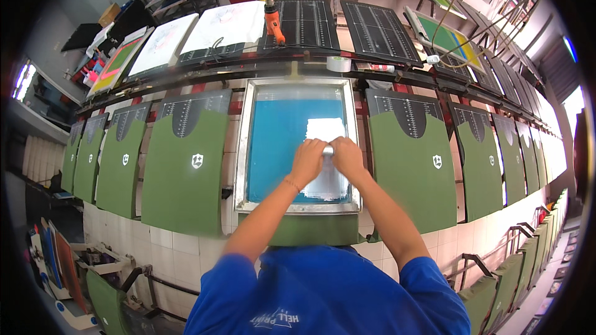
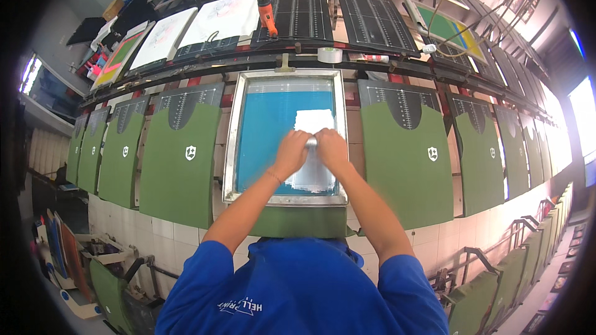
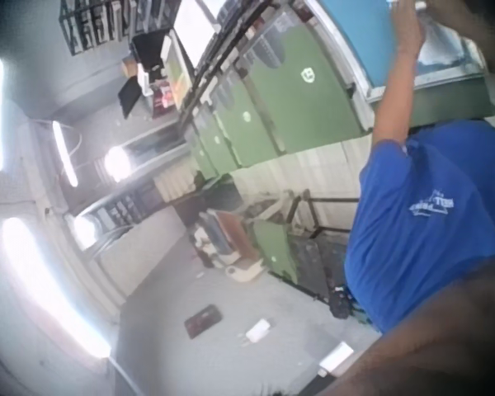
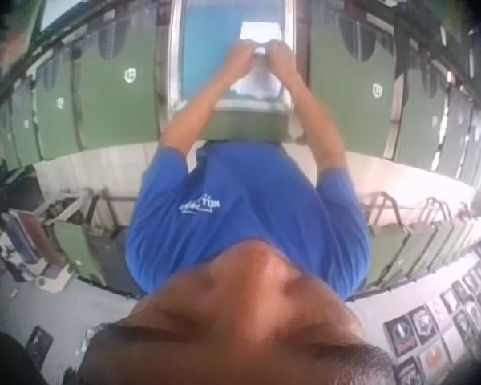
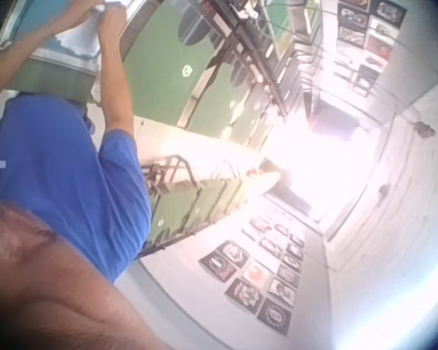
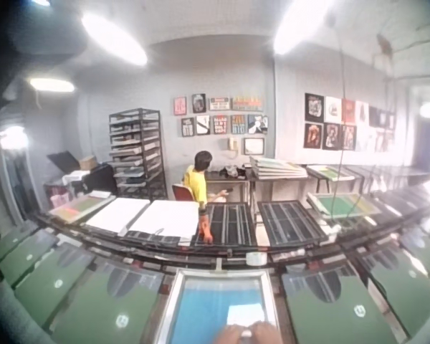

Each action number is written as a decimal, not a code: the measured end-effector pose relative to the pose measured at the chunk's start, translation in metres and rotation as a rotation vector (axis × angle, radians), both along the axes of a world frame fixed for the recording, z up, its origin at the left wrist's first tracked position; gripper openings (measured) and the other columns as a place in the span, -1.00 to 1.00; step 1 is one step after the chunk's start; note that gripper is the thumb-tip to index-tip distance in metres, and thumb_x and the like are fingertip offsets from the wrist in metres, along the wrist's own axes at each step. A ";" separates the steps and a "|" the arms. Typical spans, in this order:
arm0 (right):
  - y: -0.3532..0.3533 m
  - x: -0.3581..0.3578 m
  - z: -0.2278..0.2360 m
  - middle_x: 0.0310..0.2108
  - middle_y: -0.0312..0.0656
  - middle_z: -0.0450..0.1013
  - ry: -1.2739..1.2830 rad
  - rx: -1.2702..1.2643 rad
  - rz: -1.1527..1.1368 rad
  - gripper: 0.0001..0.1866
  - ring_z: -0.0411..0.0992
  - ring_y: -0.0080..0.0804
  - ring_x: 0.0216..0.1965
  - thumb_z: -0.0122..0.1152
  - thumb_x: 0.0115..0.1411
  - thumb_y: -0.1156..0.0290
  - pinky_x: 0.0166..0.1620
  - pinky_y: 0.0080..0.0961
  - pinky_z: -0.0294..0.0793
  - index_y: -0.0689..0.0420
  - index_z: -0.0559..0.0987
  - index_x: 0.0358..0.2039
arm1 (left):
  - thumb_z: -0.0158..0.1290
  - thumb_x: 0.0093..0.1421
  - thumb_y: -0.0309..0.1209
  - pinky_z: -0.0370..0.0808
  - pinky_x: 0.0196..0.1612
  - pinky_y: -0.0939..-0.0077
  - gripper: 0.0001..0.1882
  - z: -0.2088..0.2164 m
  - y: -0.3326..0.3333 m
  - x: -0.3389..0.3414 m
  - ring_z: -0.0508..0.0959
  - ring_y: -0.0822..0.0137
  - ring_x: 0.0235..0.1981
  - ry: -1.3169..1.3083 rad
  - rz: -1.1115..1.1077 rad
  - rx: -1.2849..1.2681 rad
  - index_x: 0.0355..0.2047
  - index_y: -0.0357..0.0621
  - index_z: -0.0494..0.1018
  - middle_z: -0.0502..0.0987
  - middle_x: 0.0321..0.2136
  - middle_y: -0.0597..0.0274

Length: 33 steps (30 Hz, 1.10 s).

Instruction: The person uses a heat gun to apply heat to a green t-shirt laid out on a printing press. They then move to a screen printing station and use a squeegee to pull blue ink across a screen, printing a design onto the shirt.

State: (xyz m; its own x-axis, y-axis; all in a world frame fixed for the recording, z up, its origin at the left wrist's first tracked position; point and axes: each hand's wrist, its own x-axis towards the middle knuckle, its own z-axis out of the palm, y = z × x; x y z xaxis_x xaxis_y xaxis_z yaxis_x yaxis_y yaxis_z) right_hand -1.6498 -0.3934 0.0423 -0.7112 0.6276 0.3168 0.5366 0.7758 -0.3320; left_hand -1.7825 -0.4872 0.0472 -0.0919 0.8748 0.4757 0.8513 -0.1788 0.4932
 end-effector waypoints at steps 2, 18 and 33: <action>-0.033 0.020 -0.002 -0.33 -0.14 0.46 0.079 0.049 0.039 -0.81 0.46 -0.15 -0.21 0.08 -0.02 0.60 -0.18 -0.27 0.51 0.13 0.58 -0.37 | -0.04 0.01 -0.63 0.38 -0.11 0.18 -0.69 -0.001 -0.032 0.018 0.43 0.04 -0.17 0.004 0.013 0.045 -0.19 -0.16 0.44 0.47 -0.25 0.11; -0.129 0.109 -0.029 0.03 -0.04 0.37 0.193 -0.251 0.162 -0.52 0.28 -0.05 0.11 0.26 -0.03 0.41 0.14 -0.16 0.27 0.19 0.47 -0.03 | 0.11 0.18 -0.22 0.25 0.14 0.00 -0.53 -0.046 -0.156 -0.003 0.33 -0.08 0.10 0.059 0.443 -0.160 0.03 -0.21 0.38 0.39 0.03 -0.07; -0.085 0.099 -0.125 -0.27 0.10 0.49 0.733 -0.935 -0.568 -0.63 0.43 -0.16 -0.18 0.01 0.29 0.28 -0.06 -0.33 0.36 0.40 0.55 -0.21 | -0.19 0.34 -0.13 0.34 -0.03 -0.02 -0.51 -0.078 -0.208 -0.120 0.49 -0.20 -0.14 -0.415 0.776 -0.323 -0.32 -0.36 0.53 0.54 -0.26 -0.25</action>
